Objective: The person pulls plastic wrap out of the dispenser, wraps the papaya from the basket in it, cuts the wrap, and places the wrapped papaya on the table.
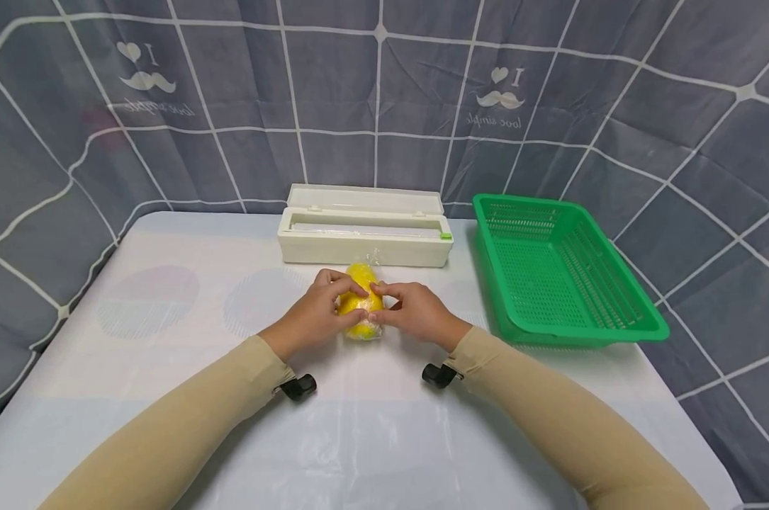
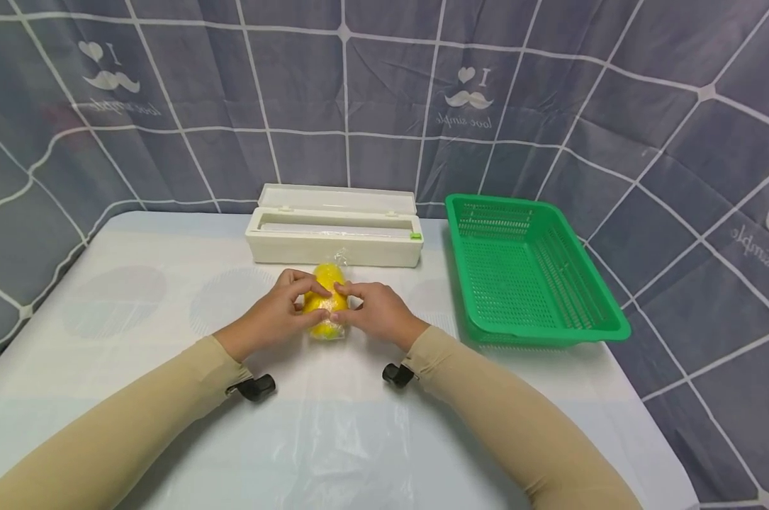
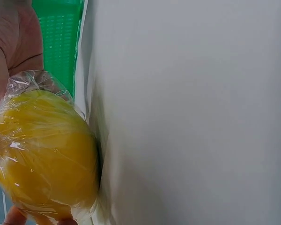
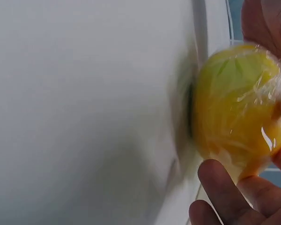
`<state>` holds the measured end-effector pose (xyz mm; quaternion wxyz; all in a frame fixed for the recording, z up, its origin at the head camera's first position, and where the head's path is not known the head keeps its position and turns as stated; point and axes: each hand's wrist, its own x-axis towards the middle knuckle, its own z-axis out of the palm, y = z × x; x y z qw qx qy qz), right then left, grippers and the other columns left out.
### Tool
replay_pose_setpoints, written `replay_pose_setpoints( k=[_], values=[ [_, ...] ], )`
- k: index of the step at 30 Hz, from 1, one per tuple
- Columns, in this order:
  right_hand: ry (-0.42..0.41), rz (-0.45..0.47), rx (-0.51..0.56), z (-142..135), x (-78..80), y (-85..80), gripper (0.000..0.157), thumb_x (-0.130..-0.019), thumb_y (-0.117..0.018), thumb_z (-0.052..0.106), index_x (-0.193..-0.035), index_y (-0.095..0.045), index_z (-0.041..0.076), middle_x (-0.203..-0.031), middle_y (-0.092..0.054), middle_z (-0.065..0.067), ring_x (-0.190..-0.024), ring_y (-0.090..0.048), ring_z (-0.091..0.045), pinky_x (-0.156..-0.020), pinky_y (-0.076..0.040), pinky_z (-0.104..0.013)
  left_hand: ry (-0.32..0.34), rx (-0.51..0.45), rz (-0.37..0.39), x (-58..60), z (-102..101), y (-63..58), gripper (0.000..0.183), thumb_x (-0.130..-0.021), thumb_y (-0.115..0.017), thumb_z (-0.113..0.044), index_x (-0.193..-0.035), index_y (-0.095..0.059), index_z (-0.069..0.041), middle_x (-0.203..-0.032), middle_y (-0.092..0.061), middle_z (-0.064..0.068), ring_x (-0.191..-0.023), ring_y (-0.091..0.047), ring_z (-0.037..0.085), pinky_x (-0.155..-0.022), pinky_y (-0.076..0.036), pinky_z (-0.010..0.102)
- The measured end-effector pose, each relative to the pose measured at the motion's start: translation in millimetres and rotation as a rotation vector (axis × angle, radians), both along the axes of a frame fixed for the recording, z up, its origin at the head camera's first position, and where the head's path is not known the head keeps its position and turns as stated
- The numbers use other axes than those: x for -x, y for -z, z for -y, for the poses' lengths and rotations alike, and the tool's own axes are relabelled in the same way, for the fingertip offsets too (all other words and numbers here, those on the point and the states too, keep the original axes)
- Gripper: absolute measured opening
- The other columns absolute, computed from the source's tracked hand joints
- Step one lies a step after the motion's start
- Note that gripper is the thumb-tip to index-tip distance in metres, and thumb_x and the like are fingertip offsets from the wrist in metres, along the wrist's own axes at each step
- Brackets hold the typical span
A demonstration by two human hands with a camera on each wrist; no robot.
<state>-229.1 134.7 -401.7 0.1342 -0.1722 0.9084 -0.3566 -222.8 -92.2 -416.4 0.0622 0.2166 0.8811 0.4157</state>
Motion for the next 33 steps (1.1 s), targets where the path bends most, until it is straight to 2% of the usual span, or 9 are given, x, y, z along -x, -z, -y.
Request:
replay_pose_setpoints(
  k=[4, 6, 8, 14, 20, 23, 26, 29, 33],
  values=[
    [-0.049, -0.024, -0.036, -4.0, 1.5, -2.2, 0.055, -0.100, -0.074, 0.034, -0.151, -0.057, 0.020, -0.155, -0.056, -0.006, -0.059, -0.049, -0.012, -0.056, -0.040, -0.023, 0.004, -0.004, 0.012, -0.5, -0.5, -3.0, 0.025, -0.096, -0.077, -0.029, -0.119, -0.069, -0.022, -0.141, -0.046, 0.016, -0.126, -0.055, 0.036, -0.100, -0.046, 0.047],
    [-0.065, -0.041, -0.057, -4.9, 2.4, -2.4, 0.052, -0.103, -0.070, 0.032, -0.151, -0.056, 0.020, -0.155, -0.056, -0.007, -0.056, -0.041, -0.012, -0.054, -0.036, -0.023, 0.007, -0.005, 0.015, -0.4, -0.1, -2.5, 0.025, -0.097, -0.076, -0.029, -0.120, -0.069, -0.022, -0.141, -0.045, 0.016, -0.126, -0.055, 0.036, -0.100, -0.046, 0.048],
    [-0.064, -0.049, -0.068, -4.4, 2.8, -3.0, 0.051, -0.103, -0.070, 0.033, -0.151, -0.056, 0.020, -0.154, -0.057, -0.007, -0.057, -0.041, -0.012, -0.054, -0.036, -0.023, 0.006, -0.007, 0.012, 0.1, 0.0, -1.1, 0.025, -0.097, -0.075, -0.030, -0.120, -0.069, -0.022, -0.142, -0.045, 0.016, -0.126, -0.055, 0.036, -0.100, -0.047, 0.048],
    [-0.024, -0.033, -0.076, -0.6, 2.7, -5.9, 0.053, -0.100, -0.073, 0.034, -0.149, -0.058, 0.022, -0.152, -0.059, -0.004, -0.067, -0.054, -0.014, -0.057, -0.042, -0.024, -0.003, -0.006, -0.014, 0.1, -1.2, 1.9, 0.023, -0.099, -0.073, -0.033, -0.118, -0.072, -0.020, -0.141, -0.047, 0.017, -0.129, -0.054, 0.038, -0.105, -0.049, 0.055],
    [0.050, -0.008, -0.009, -0.6, 3.6, -4.6, 0.044, -0.100, -0.072, 0.030, -0.142, -0.068, 0.019, -0.145, -0.067, -0.003, -0.100, -0.073, -0.019, -0.072, -0.057, -0.029, -0.029, -0.007, -0.007, -2.5, -4.3, -0.5, 0.018, -0.099, -0.074, -0.031, -0.112, -0.073, -0.019, -0.141, -0.048, 0.015, -0.128, -0.056, 0.039, -0.104, -0.050, 0.054],
    [0.113, 0.015, 0.047, 0.1, 2.4, -2.5, 0.044, -0.102, -0.069, 0.030, -0.144, -0.065, 0.016, -0.144, -0.067, -0.009, -0.112, -0.074, -0.027, -0.083, -0.062, -0.035, -0.024, -0.016, 0.008, -3.0, -4.3, -1.9, 0.016, -0.097, -0.076, -0.029, -0.109, -0.074, -0.019, -0.143, -0.047, 0.015, -0.128, -0.056, 0.039, -0.105, -0.051, 0.054],
    [0.142, 0.048, 0.073, 1.9, 0.3, 1.6, 0.052, -0.104, -0.066, 0.031, -0.153, -0.056, 0.015, -0.147, -0.063, -0.014, -0.120, -0.071, -0.032, -0.093, -0.062, -0.040, -0.010, -0.018, 0.015, -3.0, -4.1, -3.0, 0.017, -0.095, -0.078, -0.029, -0.109, -0.074, -0.018, -0.146, -0.046, 0.013, -0.129, -0.055, 0.039, -0.107, -0.051, 0.053],
    [0.141, 0.078, 0.092, 5.2, -3.1, 2.8, 0.058, -0.105, -0.064, 0.032, -0.159, -0.048, 0.015, -0.150, -0.061, -0.015, -0.123, -0.070, -0.034, -0.098, -0.061, -0.042, 0.002, -0.013, -0.003, -3.6, -3.7, -4.0, 0.019, -0.095, -0.078, -0.029, -0.110, -0.075, -0.019, -0.145, -0.047, 0.013, -0.130, -0.054, 0.039, -0.107, -0.051, 0.054],
    [0.147, 0.095, 0.121, 9.4, -7.2, 1.0, 0.060, -0.105, -0.065, 0.030, -0.160, -0.046, 0.014, -0.150, -0.061, -0.015, -0.121, -0.070, -0.034, -0.098, -0.061, -0.041, 0.006, -0.007, -0.020, -6.2, -2.6, -6.5, 0.020, -0.094, -0.079, -0.030, -0.112, -0.075, -0.020, -0.143, -0.049, 0.013, -0.129, -0.055, 0.038, -0.108, -0.049, 0.054]
  ],
)
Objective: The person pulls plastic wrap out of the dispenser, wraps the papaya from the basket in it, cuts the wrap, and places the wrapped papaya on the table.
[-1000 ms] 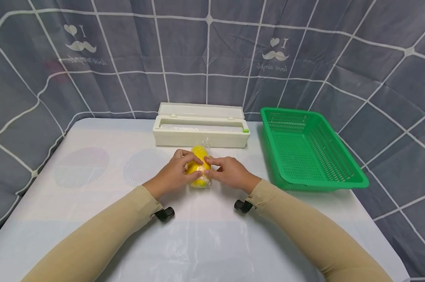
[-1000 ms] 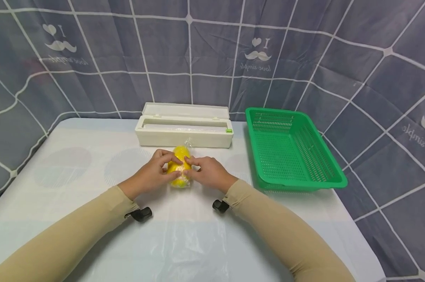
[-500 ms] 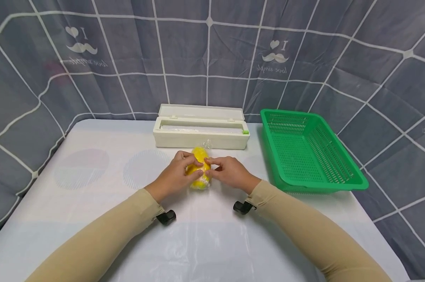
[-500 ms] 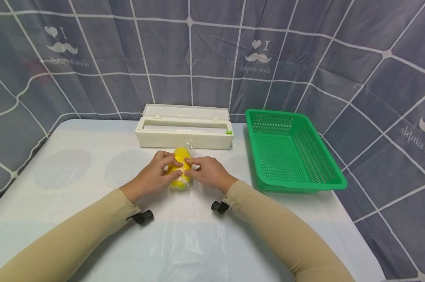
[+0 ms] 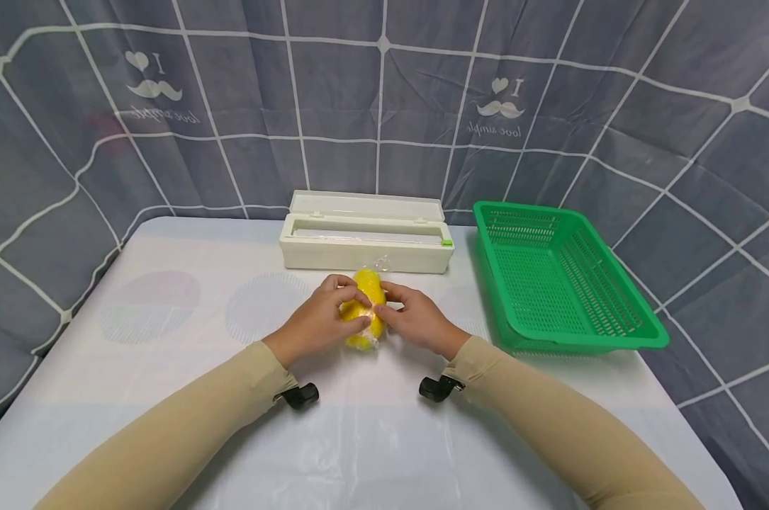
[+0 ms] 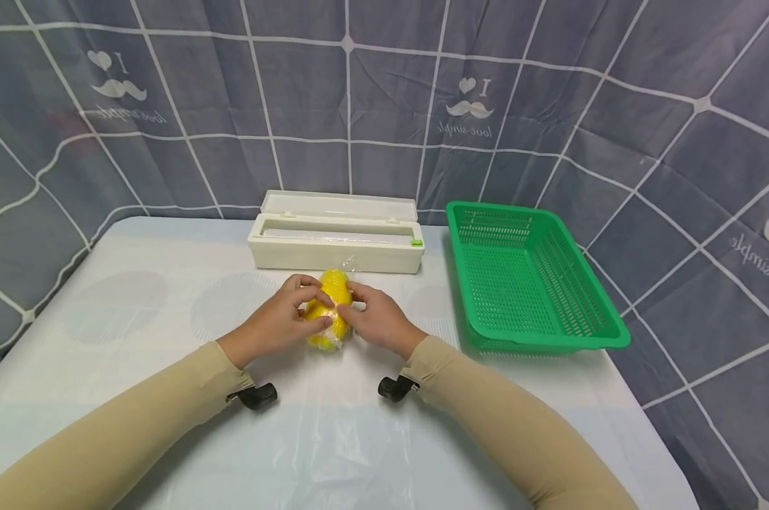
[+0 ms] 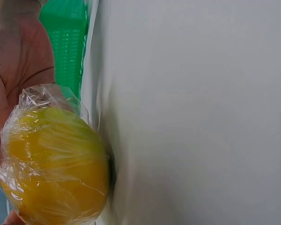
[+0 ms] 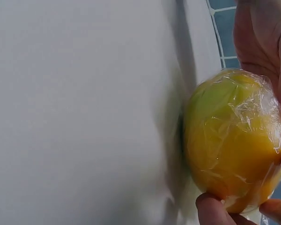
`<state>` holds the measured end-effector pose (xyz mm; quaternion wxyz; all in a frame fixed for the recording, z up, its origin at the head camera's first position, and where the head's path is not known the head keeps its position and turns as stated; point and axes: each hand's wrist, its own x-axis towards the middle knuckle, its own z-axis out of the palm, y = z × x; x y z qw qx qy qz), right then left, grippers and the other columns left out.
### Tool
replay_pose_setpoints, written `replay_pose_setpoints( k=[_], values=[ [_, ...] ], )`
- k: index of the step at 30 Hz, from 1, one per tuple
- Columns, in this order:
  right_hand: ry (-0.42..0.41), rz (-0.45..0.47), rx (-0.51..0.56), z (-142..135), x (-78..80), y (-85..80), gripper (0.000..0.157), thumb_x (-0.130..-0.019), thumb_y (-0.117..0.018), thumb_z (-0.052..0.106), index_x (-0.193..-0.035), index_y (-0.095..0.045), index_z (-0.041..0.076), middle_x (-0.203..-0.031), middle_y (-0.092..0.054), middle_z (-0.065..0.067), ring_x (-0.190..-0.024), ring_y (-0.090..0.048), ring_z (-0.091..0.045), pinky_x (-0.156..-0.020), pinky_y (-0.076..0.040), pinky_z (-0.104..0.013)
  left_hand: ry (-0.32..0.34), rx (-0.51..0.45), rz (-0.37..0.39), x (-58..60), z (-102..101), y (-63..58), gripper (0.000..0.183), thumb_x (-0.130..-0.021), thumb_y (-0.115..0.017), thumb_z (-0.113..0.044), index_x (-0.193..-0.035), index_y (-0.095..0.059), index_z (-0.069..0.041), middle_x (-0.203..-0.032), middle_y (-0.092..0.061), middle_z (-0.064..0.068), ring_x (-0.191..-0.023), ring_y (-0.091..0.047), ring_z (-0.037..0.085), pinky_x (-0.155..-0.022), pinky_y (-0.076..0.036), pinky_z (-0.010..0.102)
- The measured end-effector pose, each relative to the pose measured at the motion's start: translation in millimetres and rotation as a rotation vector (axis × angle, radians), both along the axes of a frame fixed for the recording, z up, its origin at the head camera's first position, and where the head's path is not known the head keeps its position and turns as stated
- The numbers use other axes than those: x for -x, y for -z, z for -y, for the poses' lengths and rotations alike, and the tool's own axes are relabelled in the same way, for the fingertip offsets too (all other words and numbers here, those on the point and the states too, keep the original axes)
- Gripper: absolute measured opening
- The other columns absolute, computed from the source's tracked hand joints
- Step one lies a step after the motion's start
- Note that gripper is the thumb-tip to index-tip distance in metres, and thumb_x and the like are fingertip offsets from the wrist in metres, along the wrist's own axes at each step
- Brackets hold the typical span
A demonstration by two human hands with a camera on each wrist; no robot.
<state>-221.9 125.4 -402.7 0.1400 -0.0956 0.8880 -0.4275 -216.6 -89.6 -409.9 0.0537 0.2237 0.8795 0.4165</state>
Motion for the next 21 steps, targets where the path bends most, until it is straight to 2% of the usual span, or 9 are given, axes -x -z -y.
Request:
replay_pose_setpoints(
  k=[3, 10, 17, 21],
  values=[
    [0.004, 0.008, 0.000, 0.5, -3.0, -0.3, 0.059, -0.105, -0.065, 0.029, -0.159, -0.047, 0.015, -0.149, -0.062, -0.014, -0.120, -0.071, -0.033, -0.098, -0.061, -0.041, 0.002, 0.005, -0.003, -2.7, 0.5, -0.7, 0.021, -0.094, -0.080, -0.030, -0.111, -0.075, -0.021, -0.141, -0.050, 0.012, -0.128, -0.055, 0.036, -0.108, -0.049, 0.053],
    [-0.008, 0.033, -0.011, 0.2, -10.3, -3.0, 0.060, -0.105, -0.064, 0.032, -0.161, -0.045, 0.021, -0.148, -0.062, -0.015, -0.118, -0.073, -0.031, -0.094, -0.062, -0.039, 0.016, 0.020, -0.010, -9.0, 3.1, -2.0, 0.021, -0.094, -0.079, -0.031, -0.113, -0.075, -0.023, -0.140, -0.051, 0.009, -0.119, -0.059, 0.031, -0.099, -0.051, 0.047],
    [-0.036, 0.034, -0.036, -2.2, -12.6, -1.9, 0.059, -0.105, -0.066, 0.034, -0.160, -0.048, 0.021, -0.141, -0.065, -0.016, -0.101, -0.076, -0.022, -0.082, -0.061, -0.032, 0.056, 0.023, -0.014, -16.3, 6.7, -4.1, 0.021, -0.095, -0.079, -0.029, -0.114, -0.076, -0.023, -0.135, -0.053, 0.007, -0.102, -0.062, 0.022, -0.090, -0.052, 0.037],
    [-0.048, 0.032, -0.047, -3.3, -13.7, -3.2, 0.059, -0.104, -0.066, 0.033, -0.159, -0.049, 0.021, -0.139, -0.066, -0.015, -0.099, -0.076, -0.021, -0.082, -0.061, -0.032, 0.069, 0.028, -0.016, -20.0, 8.7, -6.1, 0.018, -0.096, -0.078, -0.030, -0.113, -0.076, -0.025, -0.135, -0.053, 0.007, -0.100, -0.061, 0.020, -0.088, -0.051, 0.035]
  ],
)
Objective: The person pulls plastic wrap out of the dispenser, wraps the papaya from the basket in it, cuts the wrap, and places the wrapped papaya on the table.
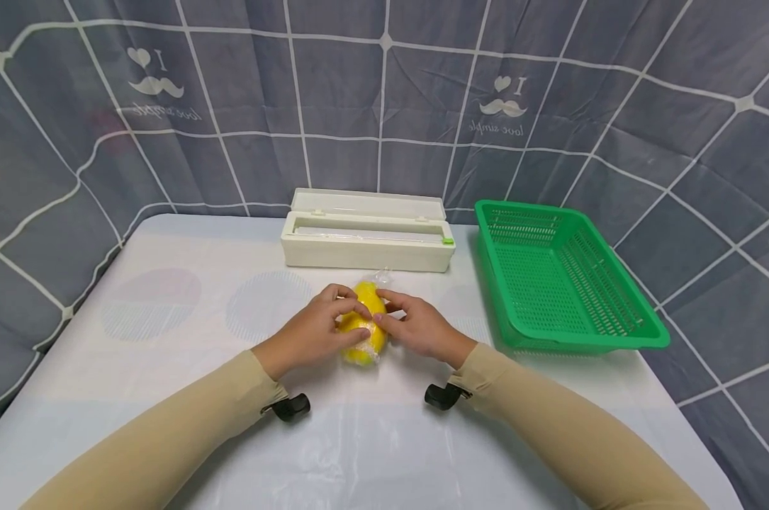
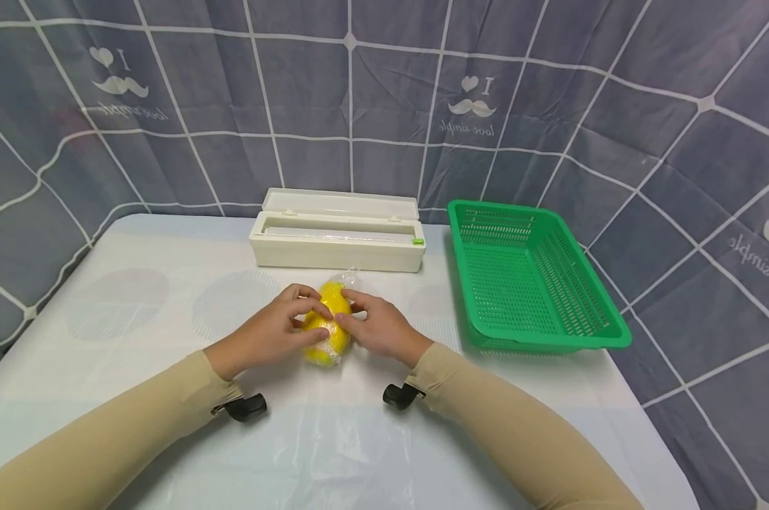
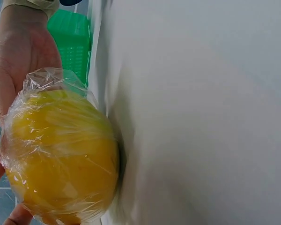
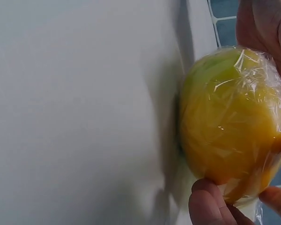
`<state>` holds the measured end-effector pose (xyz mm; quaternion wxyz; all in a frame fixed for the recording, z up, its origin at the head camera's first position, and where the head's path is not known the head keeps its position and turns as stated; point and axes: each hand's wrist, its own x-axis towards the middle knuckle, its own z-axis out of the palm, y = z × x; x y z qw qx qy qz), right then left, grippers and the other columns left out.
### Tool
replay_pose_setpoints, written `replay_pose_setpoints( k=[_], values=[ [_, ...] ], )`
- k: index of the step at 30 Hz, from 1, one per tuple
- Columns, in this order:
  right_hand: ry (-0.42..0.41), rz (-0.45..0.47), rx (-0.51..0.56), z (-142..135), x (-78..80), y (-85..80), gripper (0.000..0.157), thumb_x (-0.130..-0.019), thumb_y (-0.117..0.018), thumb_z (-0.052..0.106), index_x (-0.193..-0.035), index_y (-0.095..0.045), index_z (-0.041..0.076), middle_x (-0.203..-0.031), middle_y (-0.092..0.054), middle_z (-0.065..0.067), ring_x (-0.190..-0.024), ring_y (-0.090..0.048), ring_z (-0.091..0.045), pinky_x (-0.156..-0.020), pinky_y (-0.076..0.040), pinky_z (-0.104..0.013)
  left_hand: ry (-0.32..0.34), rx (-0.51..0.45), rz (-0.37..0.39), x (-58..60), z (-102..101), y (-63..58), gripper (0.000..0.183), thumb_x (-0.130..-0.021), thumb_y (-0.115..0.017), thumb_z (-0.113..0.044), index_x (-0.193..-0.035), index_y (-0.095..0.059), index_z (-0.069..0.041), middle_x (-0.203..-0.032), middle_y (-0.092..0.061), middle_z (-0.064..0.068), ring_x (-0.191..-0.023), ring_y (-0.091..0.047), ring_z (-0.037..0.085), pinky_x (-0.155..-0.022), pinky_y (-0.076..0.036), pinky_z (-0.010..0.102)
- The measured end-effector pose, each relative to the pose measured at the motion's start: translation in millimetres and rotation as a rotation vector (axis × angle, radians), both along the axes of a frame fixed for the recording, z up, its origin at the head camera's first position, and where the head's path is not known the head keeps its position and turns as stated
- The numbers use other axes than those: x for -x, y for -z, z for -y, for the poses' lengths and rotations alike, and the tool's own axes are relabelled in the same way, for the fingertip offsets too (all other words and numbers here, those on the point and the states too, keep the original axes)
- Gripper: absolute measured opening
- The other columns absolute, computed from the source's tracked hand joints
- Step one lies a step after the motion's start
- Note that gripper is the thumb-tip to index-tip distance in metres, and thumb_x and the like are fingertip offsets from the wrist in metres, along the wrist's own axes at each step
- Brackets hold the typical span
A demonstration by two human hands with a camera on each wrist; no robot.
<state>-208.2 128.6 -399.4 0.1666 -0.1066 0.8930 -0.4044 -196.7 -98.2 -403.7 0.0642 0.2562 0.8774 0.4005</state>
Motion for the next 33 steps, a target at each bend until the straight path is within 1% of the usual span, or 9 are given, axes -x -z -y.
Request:
replay_pose_setpoints(
  k=[4, 7, 9, 12, 15, 17, 22, 28, 33],
  values=[
    [-0.007, 0.000, -0.011, -0.4, -1.6, -1.7, 0.058, -0.104, -0.067, 0.034, -0.158, -0.051, 0.021, -0.135, -0.067, -0.014, -0.098, -0.075, -0.021, -0.081, -0.060, -0.032, 0.004, -0.007, 0.008, -1.6, 0.8, -0.2, 0.013, -0.098, -0.075, -0.027, -0.111, -0.075, -0.025, -0.134, -0.054, 0.006, -0.101, -0.060, 0.021, -0.087, -0.051, 0.034],
    [-0.007, 0.006, -0.013, -1.0, -1.8, -0.9, 0.057, -0.103, -0.067, 0.035, -0.157, -0.052, 0.021, -0.132, -0.068, -0.013, -0.095, -0.074, -0.020, -0.080, -0.060, -0.032, 0.001, -0.016, 0.011, -1.7, 0.4, 1.3, 0.016, -0.097, -0.076, -0.025, -0.113, -0.073, -0.023, -0.135, -0.054, 0.007, -0.104, -0.060, 0.023, -0.087, -0.051, 0.035],
    [-0.009, 0.005, -0.010, -1.5, -1.7, 0.5, 0.057, -0.103, -0.068, 0.034, -0.157, -0.052, 0.021, -0.132, -0.068, -0.013, -0.094, -0.074, -0.019, -0.079, -0.060, -0.031, -0.009, -0.021, 0.018, -2.0, 0.5, 2.0, 0.024, -0.097, -0.076, -0.026, -0.119, -0.069, -0.019, -0.136, -0.054, 0.009, -0.110, -0.059, 0.025, -0.090, -0.054, 0.038],
    [-0.016, 0.000, -0.004, -2.1, -1.6, 2.4, 0.057, -0.103, -0.067, 0.034, -0.156, -0.053, 0.022, -0.132, -0.068, -0.013, -0.091, -0.073, -0.019, -0.078, -0.059, -0.030, -0.036, -0.007, 0.038, -1.5, 0.2, 3.2, 0.042, -0.097, -0.076, -0.030, -0.132, -0.061, -0.013, -0.142, -0.052, 0.013, -0.120, -0.058, 0.028, -0.099, -0.056, 0.044],
    [-0.029, -0.006, -0.008, -3.1, -1.6, 2.9, 0.057, -0.104, -0.067, 0.035, -0.157, -0.051, 0.023, -0.133, -0.068, -0.013, -0.089, -0.072, -0.018, -0.076, -0.057, -0.030, -0.064, 0.030, 0.076, -0.6, -0.8, 3.2, 0.059, -0.096, -0.076, -0.035, -0.144, -0.053, -0.010, -0.148, -0.047, 0.016, -0.126, -0.056, 0.031, -0.107, -0.054, 0.050],
    [-0.041, -0.013, -0.012, -4.0, -1.5, 2.5, 0.060, -0.104, -0.066, 0.035, -0.160, -0.048, 0.023, -0.134, -0.067, -0.014, -0.088, -0.071, -0.018, -0.075, -0.056, -0.029, -0.075, 0.056, 0.091, 0.2, -1.3, 2.8, 0.064, -0.095, -0.076, -0.038, -0.147, -0.051, -0.009, -0.151, -0.046, 0.016, -0.127, -0.056, 0.032, -0.109, -0.052, 0.051],
    [-0.087, -0.044, -0.044, -6.0, -1.5, 0.3, 0.063, -0.105, -0.065, 0.034, -0.163, -0.042, 0.025, -0.137, -0.066, -0.013, -0.084, -0.067, -0.018, -0.074, -0.054, -0.028, -0.044, 0.085, 0.058, 1.9, -2.5, 2.4, 0.065, -0.094, -0.076, -0.038, -0.145, -0.051, -0.006, -0.154, -0.047, 0.017, -0.136, -0.051, 0.037, -0.116, -0.046, 0.055],
    [-0.116, -0.050, -0.064, -6.2, -1.3, 1.7, 0.059, -0.105, -0.064, 0.033, -0.160, -0.047, 0.023, -0.137, -0.067, -0.011, -0.080, -0.065, -0.017, -0.072, -0.053, -0.028, -0.013, 0.077, 0.063, 1.8, -1.9, 3.3, 0.064, -0.095, -0.075, -0.036, -0.145, -0.048, -0.005, -0.154, -0.045, 0.017, -0.127, -0.058, 0.031, -0.114, -0.049, 0.050],
    [-0.120, -0.054, -0.055, -6.2, -1.3, 3.0, 0.059, -0.106, -0.063, 0.033, -0.161, -0.045, 0.022, -0.137, -0.066, -0.012, -0.079, -0.065, -0.016, -0.072, -0.053, -0.028, 0.002, 0.066, 0.041, 2.0, -1.7, 3.7, 0.063, -0.096, -0.074, -0.036, -0.145, -0.049, -0.006, -0.154, -0.044, 0.017, -0.129, -0.058, 0.032, -0.115, -0.048, 0.051]
  ],
)
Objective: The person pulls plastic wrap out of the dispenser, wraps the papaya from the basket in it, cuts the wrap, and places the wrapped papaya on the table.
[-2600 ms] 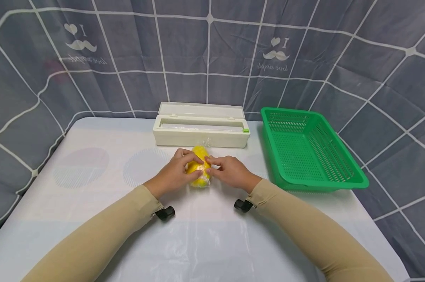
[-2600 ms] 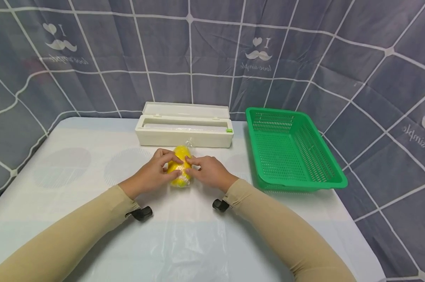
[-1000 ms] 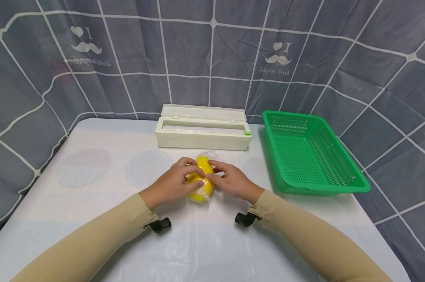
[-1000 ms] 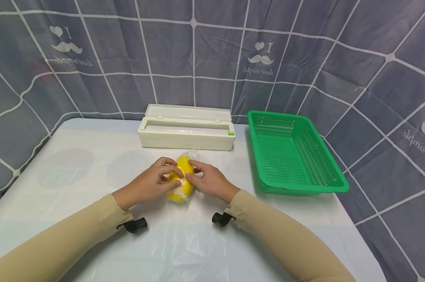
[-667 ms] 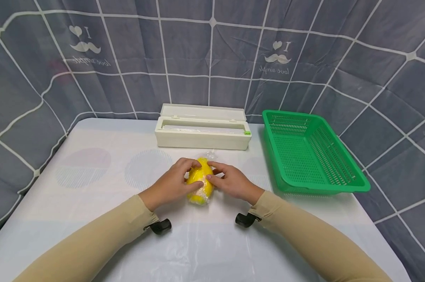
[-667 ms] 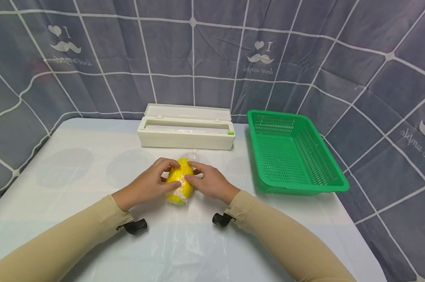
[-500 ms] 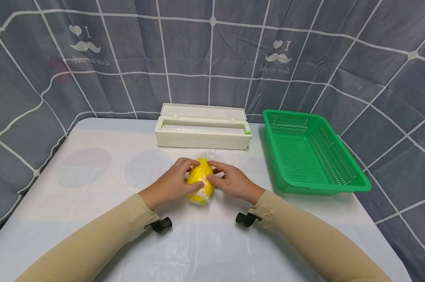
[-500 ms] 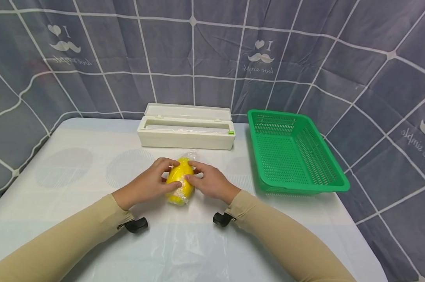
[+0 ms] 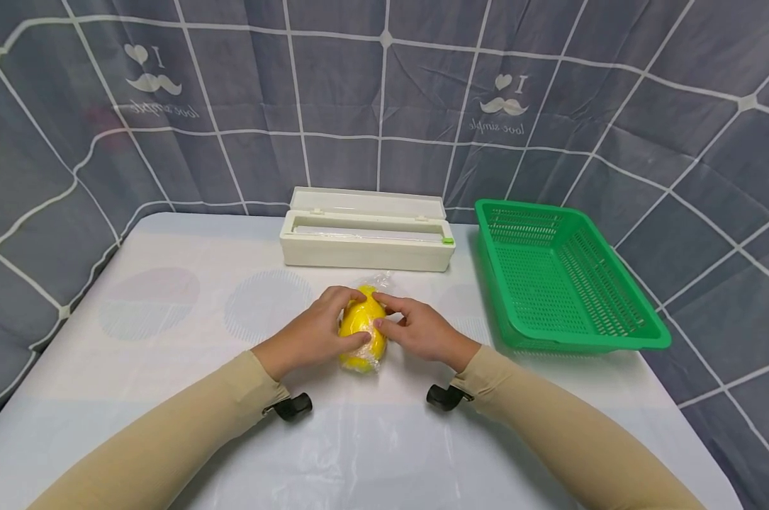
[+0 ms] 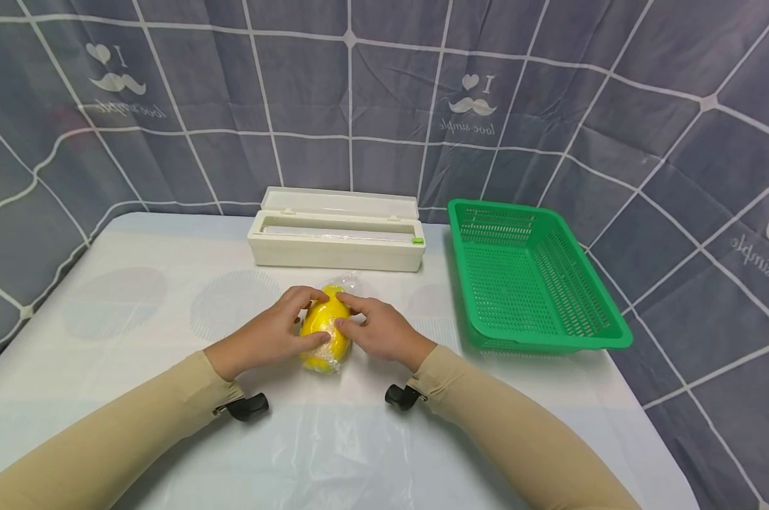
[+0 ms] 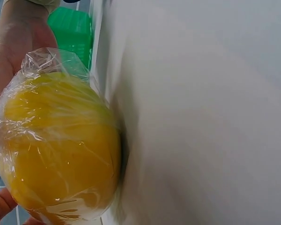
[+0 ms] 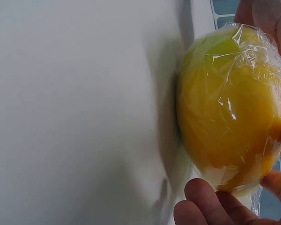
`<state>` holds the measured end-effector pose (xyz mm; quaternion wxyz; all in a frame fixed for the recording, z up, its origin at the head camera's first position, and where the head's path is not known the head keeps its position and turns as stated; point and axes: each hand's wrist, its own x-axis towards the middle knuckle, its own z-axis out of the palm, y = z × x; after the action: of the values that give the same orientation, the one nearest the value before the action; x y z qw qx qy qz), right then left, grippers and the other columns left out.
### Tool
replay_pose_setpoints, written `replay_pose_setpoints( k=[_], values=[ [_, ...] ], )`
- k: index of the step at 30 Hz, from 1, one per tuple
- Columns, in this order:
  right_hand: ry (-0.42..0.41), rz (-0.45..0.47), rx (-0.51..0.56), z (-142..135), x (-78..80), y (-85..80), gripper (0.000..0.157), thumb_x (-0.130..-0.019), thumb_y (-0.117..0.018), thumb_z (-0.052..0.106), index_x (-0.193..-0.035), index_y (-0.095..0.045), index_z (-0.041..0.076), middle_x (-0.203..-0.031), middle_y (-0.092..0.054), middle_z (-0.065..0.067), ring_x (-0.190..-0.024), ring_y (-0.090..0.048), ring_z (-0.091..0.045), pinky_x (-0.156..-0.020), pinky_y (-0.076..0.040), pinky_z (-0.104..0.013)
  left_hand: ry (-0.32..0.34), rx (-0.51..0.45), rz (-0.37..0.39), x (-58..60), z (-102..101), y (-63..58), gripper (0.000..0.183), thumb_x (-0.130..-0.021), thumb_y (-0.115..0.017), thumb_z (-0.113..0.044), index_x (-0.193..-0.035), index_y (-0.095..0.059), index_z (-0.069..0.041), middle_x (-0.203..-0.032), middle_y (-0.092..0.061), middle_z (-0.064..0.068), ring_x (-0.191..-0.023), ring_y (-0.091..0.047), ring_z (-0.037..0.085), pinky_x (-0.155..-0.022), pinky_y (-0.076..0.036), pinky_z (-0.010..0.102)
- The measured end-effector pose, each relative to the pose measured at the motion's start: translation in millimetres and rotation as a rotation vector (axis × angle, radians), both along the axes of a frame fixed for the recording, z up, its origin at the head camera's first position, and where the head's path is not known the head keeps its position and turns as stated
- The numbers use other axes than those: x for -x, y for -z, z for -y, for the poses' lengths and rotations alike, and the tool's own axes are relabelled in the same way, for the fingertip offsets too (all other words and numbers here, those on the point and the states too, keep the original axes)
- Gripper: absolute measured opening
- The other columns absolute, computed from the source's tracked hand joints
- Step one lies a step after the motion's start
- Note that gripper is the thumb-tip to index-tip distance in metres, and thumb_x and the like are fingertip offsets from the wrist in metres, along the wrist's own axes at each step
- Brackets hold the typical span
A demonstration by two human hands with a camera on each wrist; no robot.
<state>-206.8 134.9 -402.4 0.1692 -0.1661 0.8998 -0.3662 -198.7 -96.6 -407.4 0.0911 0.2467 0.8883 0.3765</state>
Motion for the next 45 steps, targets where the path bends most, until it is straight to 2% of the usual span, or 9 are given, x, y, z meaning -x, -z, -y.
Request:
replay_pose_setpoints(
  k=[16, 28, 33, 37, 42, 45],
  values=[
    [0.000, 0.023, 0.018, -2.9, 0.6, 0.4, 0.060, -0.106, -0.062, 0.032, -0.162, -0.044, 0.022, -0.138, -0.066, -0.012, -0.080, -0.067, -0.018, -0.071, -0.051, -0.027, 0.013, -0.024, -0.014, 2.3, -1.4, 1.9, 0.060, -0.095, -0.074, -0.033, -0.143, -0.050, -0.006, -0.154, -0.045, 0.017, -0.130, -0.057, 0.032, -0.114, -0.049, 0.050],
    [-0.012, 0.013, -0.010, -3.2, 1.2, -0.5, 0.060, -0.106, -0.062, 0.032, -0.162, -0.043, 0.021, -0.140, -0.065, -0.013, -0.084, -0.068, -0.019, -0.072, -0.052, -0.027, 0.005, -0.001, -0.009, 2.0, -2.9, 1.2, 0.061, -0.095, -0.074, -0.035, -0.144, -0.049, -0.007, -0.155, -0.045, 0.017, -0.136, -0.050, 0.038, -0.117, -0.044, 0.055],
    [-0.015, 0.008, -0.015, -3.0, 0.9, 0.2, 0.060, -0.107, -0.062, 0.033, -0.162, -0.043, 0.021, -0.141, -0.065, -0.013, -0.082, -0.067, -0.017, -0.072, -0.053, -0.027, -0.021, 0.058, -0.048, -0.8, -3.7, -0.7, 0.061, -0.095, -0.074, -0.038, -0.143, -0.052, -0.009, -0.154, -0.046, 0.016, -0.139, -0.045, 0.041, -0.116, -0.043, 0.059],
    [-0.014, -0.011, -0.030, -2.7, 0.1, 0.2, 0.059, -0.107, -0.062, 0.034, -0.162, -0.044, 0.021, -0.140, -0.066, -0.013, -0.082, -0.066, -0.016, -0.072, -0.053, -0.028, -0.039, 0.082, -0.125, -4.3, -3.5, -4.0, 0.055, -0.094, -0.077, -0.037, -0.138, -0.059, -0.009, -0.148, -0.052, 0.013, -0.135, -0.049, 0.040, -0.113, -0.046, 0.056],
    [-0.011, -0.039, -0.055, -2.4, -0.4, -1.1, 0.059, -0.106, -0.063, 0.034, -0.161, -0.045, 0.019, -0.138, -0.068, -0.013, -0.082, -0.066, -0.016, -0.071, -0.054, -0.028, -0.015, 0.105, -0.204, -8.6, -3.8, -9.6, 0.043, -0.095, -0.077, -0.036, -0.129, -0.069, -0.011, -0.137, -0.063, 0.009, -0.127, -0.056, 0.036, -0.111, -0.047, 0.053],
    [-0.010, -0.056, -0.069, -2.8, -0.7, -1.3, 0.059, -0.106, -0.063, 0.035, -0.160, -0.046, 0.019, -0.136, -0.068, -0.013, -0.084, -0.066, -0.016, -0.071, -0.054, -0.028, -0.007, 0.126, -0.220, -10.9, -4.6, -10.5, 0.047, -0.094, -0.078, -0.041, -0.129, -0.069, -0.012, -0.136, -0.064, 0.008, -0.125, -0.058, 0.034, -0.109, -0.048, 0.053]
  ],
)
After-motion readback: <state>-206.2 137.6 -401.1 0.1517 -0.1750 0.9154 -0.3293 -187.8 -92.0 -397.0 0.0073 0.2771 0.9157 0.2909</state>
